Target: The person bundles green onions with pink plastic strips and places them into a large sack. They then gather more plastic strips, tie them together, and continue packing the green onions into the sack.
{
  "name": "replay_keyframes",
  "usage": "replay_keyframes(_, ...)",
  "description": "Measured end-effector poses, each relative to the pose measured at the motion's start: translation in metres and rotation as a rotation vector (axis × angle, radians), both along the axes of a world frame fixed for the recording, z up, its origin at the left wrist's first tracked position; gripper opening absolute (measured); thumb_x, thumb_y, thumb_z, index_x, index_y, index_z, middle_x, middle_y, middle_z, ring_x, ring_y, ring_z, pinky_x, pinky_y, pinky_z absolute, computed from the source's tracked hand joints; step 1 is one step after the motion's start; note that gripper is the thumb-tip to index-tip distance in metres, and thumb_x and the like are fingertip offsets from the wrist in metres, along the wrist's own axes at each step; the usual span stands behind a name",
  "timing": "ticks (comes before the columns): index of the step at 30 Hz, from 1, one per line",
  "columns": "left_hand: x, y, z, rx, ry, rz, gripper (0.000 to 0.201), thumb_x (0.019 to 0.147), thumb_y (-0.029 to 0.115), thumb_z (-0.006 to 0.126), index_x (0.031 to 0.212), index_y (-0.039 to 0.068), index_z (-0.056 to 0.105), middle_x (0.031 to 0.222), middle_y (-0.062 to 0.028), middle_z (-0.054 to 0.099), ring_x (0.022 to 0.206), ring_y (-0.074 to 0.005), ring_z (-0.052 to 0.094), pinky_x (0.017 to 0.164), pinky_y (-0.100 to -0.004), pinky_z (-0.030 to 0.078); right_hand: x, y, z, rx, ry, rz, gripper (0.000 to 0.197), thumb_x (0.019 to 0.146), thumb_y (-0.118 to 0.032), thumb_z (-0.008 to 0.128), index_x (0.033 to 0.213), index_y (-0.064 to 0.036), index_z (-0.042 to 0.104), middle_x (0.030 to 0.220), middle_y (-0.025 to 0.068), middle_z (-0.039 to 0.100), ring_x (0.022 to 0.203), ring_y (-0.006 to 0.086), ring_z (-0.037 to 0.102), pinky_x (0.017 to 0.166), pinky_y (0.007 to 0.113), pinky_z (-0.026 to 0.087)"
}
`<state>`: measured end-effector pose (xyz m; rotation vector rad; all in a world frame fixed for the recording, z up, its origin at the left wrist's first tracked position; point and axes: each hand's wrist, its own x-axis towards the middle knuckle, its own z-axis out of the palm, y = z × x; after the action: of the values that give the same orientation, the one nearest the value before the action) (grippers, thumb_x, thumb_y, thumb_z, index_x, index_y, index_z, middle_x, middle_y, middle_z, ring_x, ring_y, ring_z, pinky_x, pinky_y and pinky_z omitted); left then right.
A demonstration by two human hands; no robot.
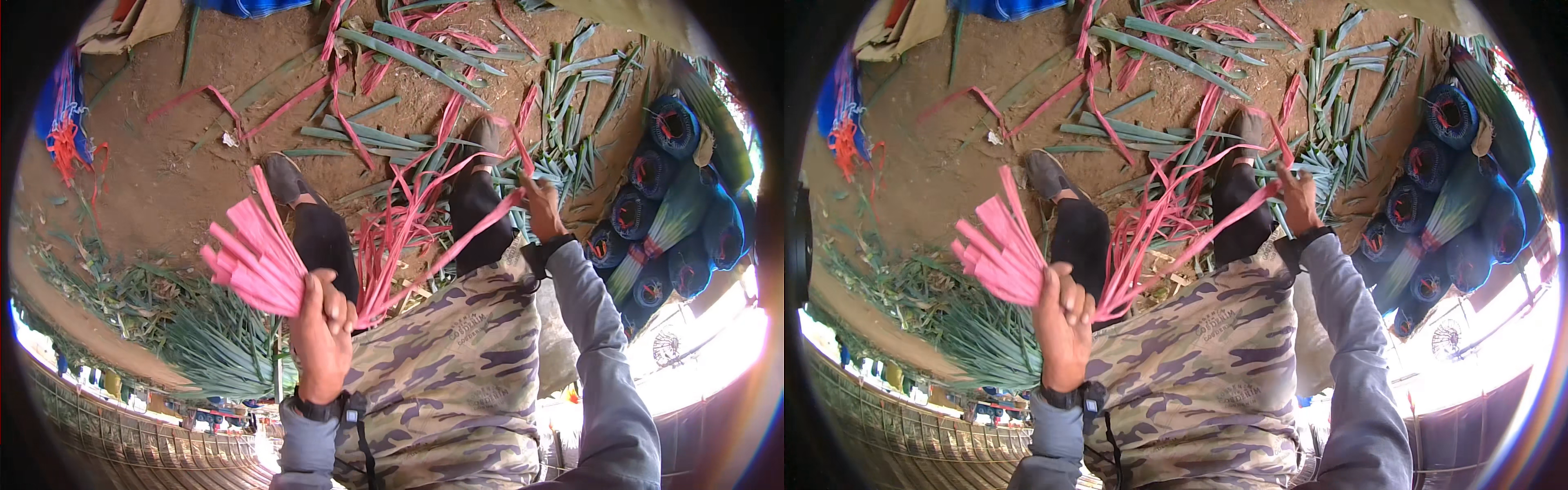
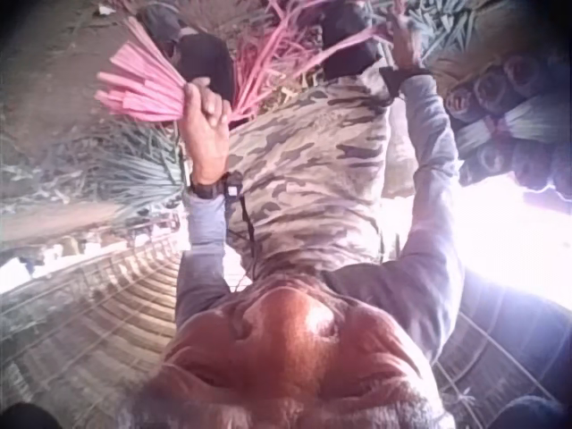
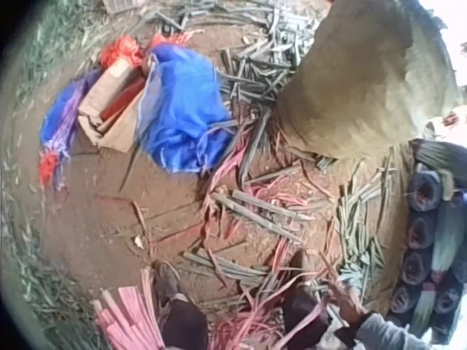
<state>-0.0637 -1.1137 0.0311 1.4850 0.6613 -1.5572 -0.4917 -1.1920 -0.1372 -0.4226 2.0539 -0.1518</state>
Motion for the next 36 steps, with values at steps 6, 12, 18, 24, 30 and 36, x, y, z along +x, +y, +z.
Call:
replay_keyframes(6,-0.02,-0.008,0.062,-0.105,0.059,-0.021,0.027,0.11,0.031,0.048,0.117,0.006,0.055,0.064,0.005,0.033,0.049,-0.0045,0.03,0.048,-0.0227,0.035,0.171,-0.05,0.102,-0.218,-0.563,0.625,0.045,0.099,-0.028,0.068,0.136,-0.003,0.058,0.127,0.0184,0.062,0.112,0.0282,0.064,0.092,0.04,0.054)
replay_keyframes(12,0.001,-0.044,0.02,-0.261,-0.334,0.08,0.03,0.111,0.03,0.047,0.123,0.004,0.055,0.068,0.0049,0.034,0.052,-0.0046,0.03,0.048,-0.0209,0.033,0.237,-0.005,0.087,0.472,-1.117,1.053,0.099,0.095,-0.081,0.033,0.134,0.0058,0.059,0.132,0.0257,0.063,0.119,0.039,0.061,0.109,0.049,0.044)
replay_keyframes(18,0.053,-0.007,-0.068,-0.087,-0.509,0.107,0.032,0.107,0.03,0.056,0.127,0.006,0.057,0.067,0.0061,0.037,0.052,-0.0045,0.034,0.049,-0.0226,0.032,0.079,-0.036,0.022,0.015,-0.848,1.684,0.051,0.105,-0.03,0.046,0.155,-0.029,0.041,0.084,0.0204,0.065,0.079,0.039,0.069,0.073,0.046,0.056)
replay_keyframes(24,-0.047,-0.015,-0.094,0.057,-0.254,0.051,0.036,0.107,0.038,0.056,0.125,0.007,0.061,0.062,0.0067,0.038,0.05,-0.0048,0.034,0.048,-0.0255,0.032,-0.141,-0.1,0.035,0.332,0.004,1.734,0.034,0.101,-0.034,0.055,0.129,-0.0192,0.067,0.095,0.0139,0.074,0.097,0.0328,0.07,0.086,0.046,0.054)
replay_keyframes(30,-0.063,0.007,-0.109,0.136,-0.227,-0.071,0.037,0.106,0.037,0.059,0.124,0.005,0.063,0.065,0.0056,0.038,0.055,-0.006,0.035,0.051,-0.0268,0.032,-0.079,-0.119,-0.006,0.258,0.15,1.697,0.03,0.094,-0.028,0.061,0.112,-0.0061,0.069,0.112,0.0227,0.067,0.103,0.0423,0.065,0.084,0.052,0.051)
replay_keyframes(36,-0.058,-0.01,-0.131,0.136,-0.34,-0.047,0.02,0.103,0.02,0.063,0.112,0.003,0.07,0.088,0.001,0.058,0.077,-0.0104,0.051,0.07,-0.0268,0.043,0.13,-0.212,-0.118,-0.429,0.225,1.422,0.034,0.099,-0.022,0.057,0.131,-0.0104,0.061,0.116,0.0199,0.062,0.101,0.0423,0.065,0.082,0.051,0.052)
